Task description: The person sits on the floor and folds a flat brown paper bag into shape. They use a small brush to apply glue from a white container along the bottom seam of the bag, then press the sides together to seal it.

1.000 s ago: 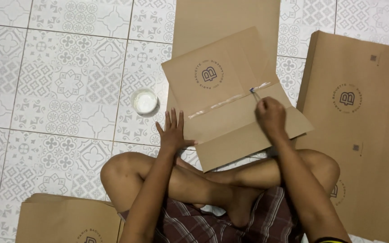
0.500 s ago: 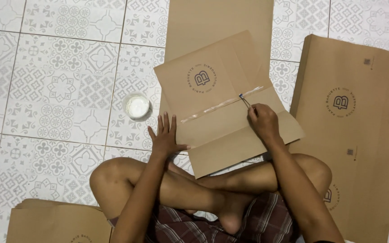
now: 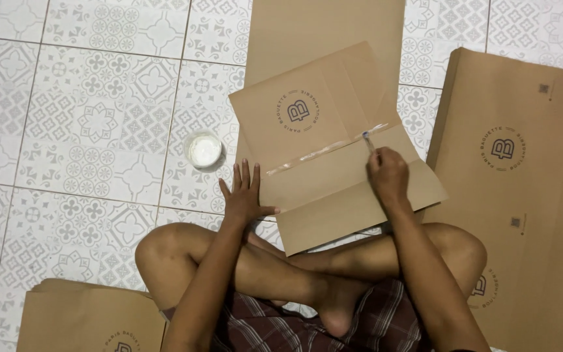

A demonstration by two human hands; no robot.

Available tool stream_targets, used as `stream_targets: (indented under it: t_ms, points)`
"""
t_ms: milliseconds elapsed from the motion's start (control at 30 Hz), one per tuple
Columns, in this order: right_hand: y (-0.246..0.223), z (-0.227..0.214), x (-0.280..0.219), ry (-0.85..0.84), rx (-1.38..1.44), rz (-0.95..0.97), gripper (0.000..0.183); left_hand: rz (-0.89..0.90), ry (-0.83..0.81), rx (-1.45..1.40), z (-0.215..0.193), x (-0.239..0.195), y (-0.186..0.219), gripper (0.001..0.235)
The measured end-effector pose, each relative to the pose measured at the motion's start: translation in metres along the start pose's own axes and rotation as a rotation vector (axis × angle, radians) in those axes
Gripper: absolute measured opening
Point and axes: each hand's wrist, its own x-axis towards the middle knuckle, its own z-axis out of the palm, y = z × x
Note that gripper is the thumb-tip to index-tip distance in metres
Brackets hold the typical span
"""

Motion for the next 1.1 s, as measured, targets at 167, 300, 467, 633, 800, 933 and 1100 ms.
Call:
stream_targets:
  t_ms: [167,300,467,633,800,933,1100]
  points:
    - [-0.031,0.002,-0.001,-0.066,0.041,-0.109,0.012,0.008,0.008,-0.016,0.001,0.002,-0.002,0.134]
    - [0.023,-0.008,0.007,0.077,-0.013,0.015,0.010,0.011,0.012,-0.023,0.001,0.000,-0.001,0.134]
    - [-0.010,0.010,-0.005,-0.069,0.022,-0.026,0.013,0.013,-0.005,-0.029,-0.003,-0.004,-0.001,0.133]
    - [0.007,0.006,0.004,-0.073,0.042,-0.035,0.011,0.014,-0.007,-0.035,0.000,0.000,-0.002,0.133]
    - [0.028,0.006,0.008,-0.024,0.000,0.026,0.014,0.017,-0.008,-0.054,-0.004,-0.003,0.000,0.134]
    - [-0.037,0.013,-0.006,-0.153,0.079,-0.061,0.013,0.017,0.004,-0.048,-0.002,-0.001,-0.001,0.132]
    - [-0.019,-0.006,0.001,-0.100,0.072,0.025,0.015,0.015,0.001,-0.038,0.000,-0.001,-0.001,0.133]
